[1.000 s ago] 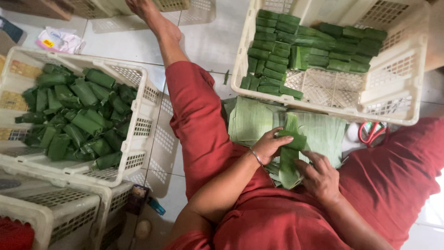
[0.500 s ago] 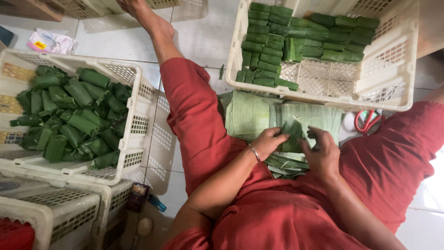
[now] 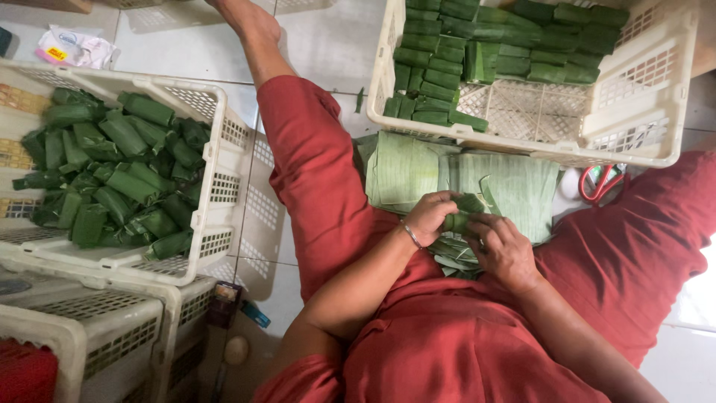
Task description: The person sits on the floor and repeatedly folds banana leaves into cylindrical bundles using a small handheld tool to tuck and secure the edges. Finished bundles are placed into a nearby white plastic crate.
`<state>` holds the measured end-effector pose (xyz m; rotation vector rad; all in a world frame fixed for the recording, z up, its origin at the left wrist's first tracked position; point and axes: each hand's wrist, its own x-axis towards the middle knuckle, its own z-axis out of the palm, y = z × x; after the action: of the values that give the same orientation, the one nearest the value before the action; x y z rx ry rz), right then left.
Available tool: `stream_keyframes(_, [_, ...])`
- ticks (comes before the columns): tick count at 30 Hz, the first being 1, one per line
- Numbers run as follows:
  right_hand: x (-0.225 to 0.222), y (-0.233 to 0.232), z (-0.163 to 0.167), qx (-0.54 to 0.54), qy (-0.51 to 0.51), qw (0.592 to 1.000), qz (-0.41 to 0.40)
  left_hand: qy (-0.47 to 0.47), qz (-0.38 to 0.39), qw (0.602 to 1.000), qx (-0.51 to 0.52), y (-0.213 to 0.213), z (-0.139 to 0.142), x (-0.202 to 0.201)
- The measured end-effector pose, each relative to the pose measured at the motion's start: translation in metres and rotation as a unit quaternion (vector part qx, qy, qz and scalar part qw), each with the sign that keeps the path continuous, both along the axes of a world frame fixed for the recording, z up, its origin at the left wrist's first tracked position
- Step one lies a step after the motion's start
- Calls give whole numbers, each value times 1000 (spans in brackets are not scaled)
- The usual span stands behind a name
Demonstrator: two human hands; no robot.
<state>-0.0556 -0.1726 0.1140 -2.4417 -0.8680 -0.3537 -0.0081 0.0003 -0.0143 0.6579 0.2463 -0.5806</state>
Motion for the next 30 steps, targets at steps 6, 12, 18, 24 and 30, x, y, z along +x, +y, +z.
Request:
stream_keyframes(6, [1, 2, -12, 121, 86, 979, -141, -5, -67, 998, -18, 13, 41, -8])
stream_keyframes(12, [2, 2, -28, 118, 155, 954, -226, -267, -33, 907, 324, 7, 38, -10])
stream_keyframes(18, [20, -26, -29, 156, 524, 819, -175, -342, -118, 806, 469, 17, 29, -8])
stream_keyframes(24, [31, -35, -52, 134, 527, 825, -153, -333, -133, 752, 554, 11, 22, -7])
stream_keyframes(30, [60, -38, -101, 284, 481, 790, -255, -238, -45, 708, 663, 19, 16, 2])
